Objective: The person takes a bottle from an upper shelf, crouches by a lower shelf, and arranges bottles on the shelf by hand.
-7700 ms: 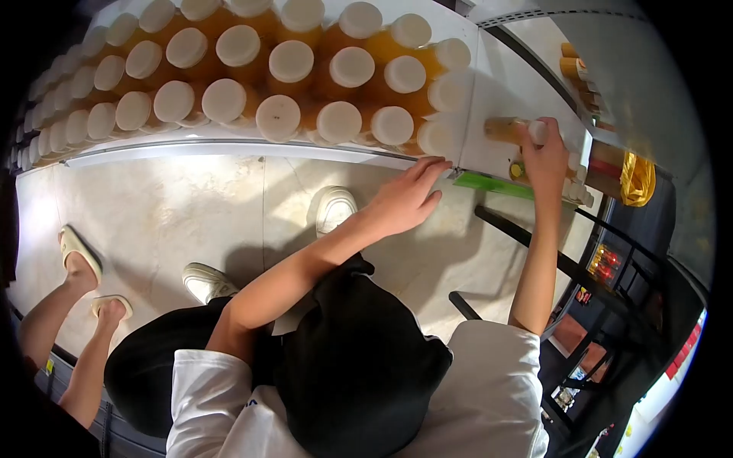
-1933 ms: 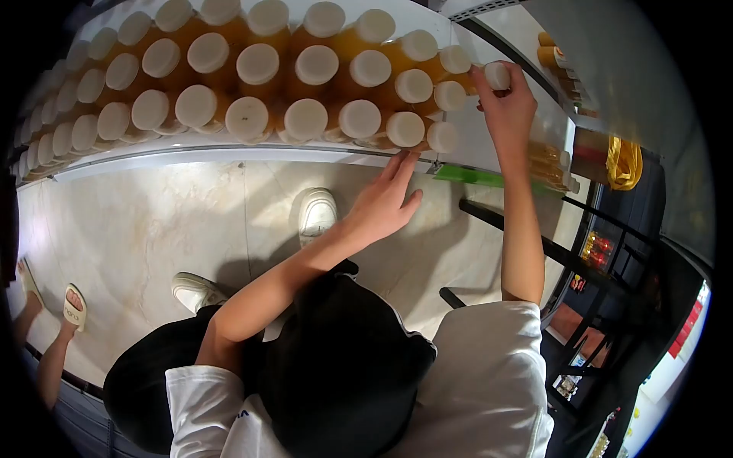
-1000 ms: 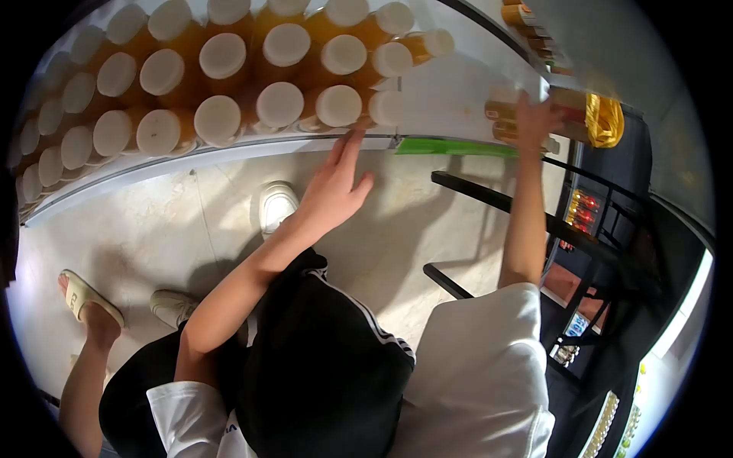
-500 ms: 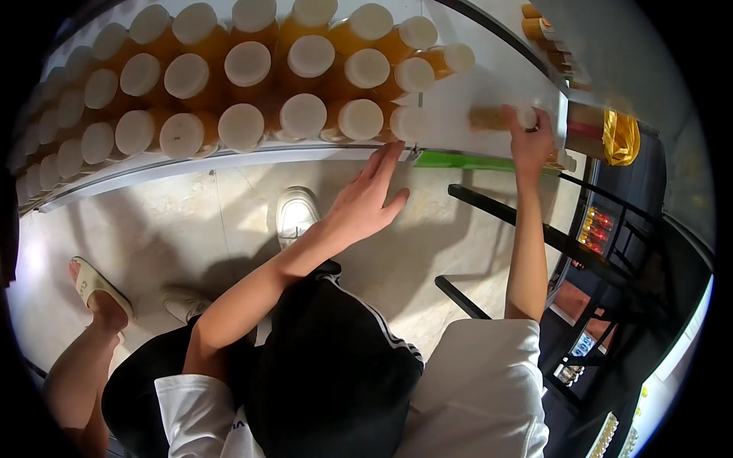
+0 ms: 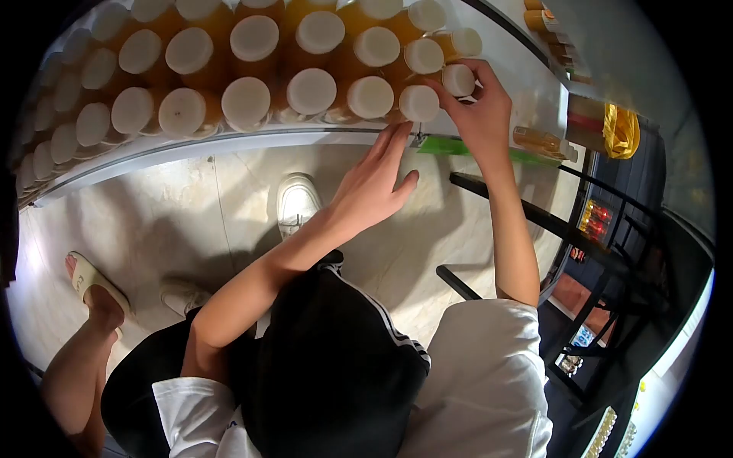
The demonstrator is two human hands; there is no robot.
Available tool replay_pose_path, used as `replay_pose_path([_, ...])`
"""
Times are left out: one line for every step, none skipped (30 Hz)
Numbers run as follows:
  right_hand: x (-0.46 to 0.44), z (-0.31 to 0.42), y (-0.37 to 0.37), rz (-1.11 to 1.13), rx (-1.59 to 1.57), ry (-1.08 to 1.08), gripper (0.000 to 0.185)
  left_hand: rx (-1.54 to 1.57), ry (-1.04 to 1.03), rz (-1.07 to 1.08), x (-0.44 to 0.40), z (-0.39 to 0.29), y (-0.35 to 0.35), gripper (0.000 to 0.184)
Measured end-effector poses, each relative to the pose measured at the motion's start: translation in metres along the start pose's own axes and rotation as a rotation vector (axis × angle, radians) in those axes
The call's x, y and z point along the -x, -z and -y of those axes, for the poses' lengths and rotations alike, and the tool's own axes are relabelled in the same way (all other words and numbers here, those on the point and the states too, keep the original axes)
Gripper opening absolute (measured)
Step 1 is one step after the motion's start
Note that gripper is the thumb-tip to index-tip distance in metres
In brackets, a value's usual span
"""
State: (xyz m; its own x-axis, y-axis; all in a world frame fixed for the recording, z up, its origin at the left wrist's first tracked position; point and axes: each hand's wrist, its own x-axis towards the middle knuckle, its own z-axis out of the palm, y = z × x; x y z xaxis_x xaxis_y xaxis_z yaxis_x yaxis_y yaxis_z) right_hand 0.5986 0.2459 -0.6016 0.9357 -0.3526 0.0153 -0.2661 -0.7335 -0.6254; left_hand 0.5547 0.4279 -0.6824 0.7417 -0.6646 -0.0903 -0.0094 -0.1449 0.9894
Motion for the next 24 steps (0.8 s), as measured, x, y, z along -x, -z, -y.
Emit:
replay_pose_path([-0.001,-0.003,-0.002,-0.017,0.035,0.055,0.039,-0.013,-0.021,0.007,-0.001,-0.002,-0.001,0.072])
replay_pose_path([-0.001,-0.005,-0.004,-0.018,0.043,0.048,0.039,-0.024,-0.046,0.015,-0.003,-0.004,-0.003,0.073])
replay_pose_path([-0.001,-0.008,-0.006,-0.041,0.069,0.066,0.04,-0.012,-0.051,0.027,-0.004,-0.005,-0.004,0.073])
replay_pose_path([0.001,-0.009,-0.005,-0.066,0.102,0.082,0.04,-0.012,-0.044,0.032,-0.005,-0.007,-0.006,0.075])
replay_pose_path([0.004,-0.007,-0.003,-0.075,0.123,0.071,0.04,-0.01,-0.04,0.037,-0.007,-0.009,-0.009,0.077])
replay_pose_path([0.005,-0.002,-0.005,-0.084,0.05,0.066,0.041,-0.034,-0.071,0.026,-0.009,-0.007,-0.014,0.081])
replay_pose_path([0.007,0.0,-0.008,-0.092,-0.028,0.063,0.043,-0.02,-0.08,0.038,-0.009,-0.006,-0.019,0.081])
replay_pose_path([0.008,-0.001,-0.011,-0.113,-0.04,0.071,0.044,-0.023,-0.061,0.061,-0.008,-0.006,-0.02,0.082])
replay_pose_path([0.008,-0.002,-0.012,-0.118,-0.035,0.064,0.044,-0.03,-0.037,0.083,-0.007,-0.007,-0.02,0.082])
replay_pose_path([0.008,-0.003,-0.012,-0.125,-0.007,0.064,0.045,-0.026,-0.039,0.089,-0.006,-0.007,-0.021,0.084])
replay_pose_path([0.009,-0.004,-0.013,-0.13,0.019,0.063,0.045,-0.026,-0.039,0.097,-0.004,-0.003,-0.022,0.084])
replay_pose_path([0.008,-0.006,-0.015,-0.146,0.012,0.086,0.045,-0.038,-0.042,0.095,-0.001,0.0,-0.023,0.084])
replay_pose_path([0.008,-0.007,-0.016,-0.147,0.015,0.08,0.045,-0.049,-0.046,0.092,0.001,0.003,-0.024,0.085])
replay_pose_path([0.008,-0.008,-0.017,-0.154,-0.005,0.082,0.049,-0.045,-0.045,0.098,0.003,0.005,-0.024,0.085])
replay_pose_path([0.008,-0.008,-0.018,-0.161,-0.023,0.085,0.054,-0.039,-0.034,0.095,0.005,0.008,-0.024,0.085])
replay_pose_path([0.009,-0.007,-0.019,-0.162,-0.016,0.083,0.054,-0.032,-0.026,0.091,0.006,0.01,-0.024,0.086])
replay_pose_path([0.01,-0.006,-0.021,-0.175,0.03,0.105,0.052,-0.027,-0.029,0.094,0.006,0.012,-0.024,0.086])
replay_pose_path([0.011,-0.006,-0.022,-0.185,0.074,0.126,0.05,-0.034,-0.016,0.106,0.008,0.015,-0.024,0.086])
replay_pose_path([0.011,-0.009,-0.02,-0.185,0.076,0.125,0.05,-0.044,-0.001,0.117,0.008,0.017,-0.025,0.086])
replay_pose_path([0.012,-0.013,-0.017,-0.118,0.025,0.132,0.055,-0.044,-0.001,0.118,0.009,0.016,-0.026,0.086])
replay_pose_path([0.013,-0.017,-0.013,-0.049,-0.026,0.137,0.059,-0.066,-0.003,0.122,0.009,0.015,-0.027,0.086])
replay_pose_path([0.016,-0.021,-0.008,-0.048,-0.027,0.133,0.059,-0.087,-0.003,0.128,0.01,0.014,-0.028,0.086])
replay_pose_path([0.02,-0.025,-0.002,-0.118,-0.017,0.17,0.06,-0.088,0.0,0.13,0.011,0.014,-0.029,0.086])
replay_pose_path([0.024,-0.031,0.006,-0.188,-0.006,0.208,0.061,-0.081,-0.013,0.135,0.012,0.014,-0.031,0.085])
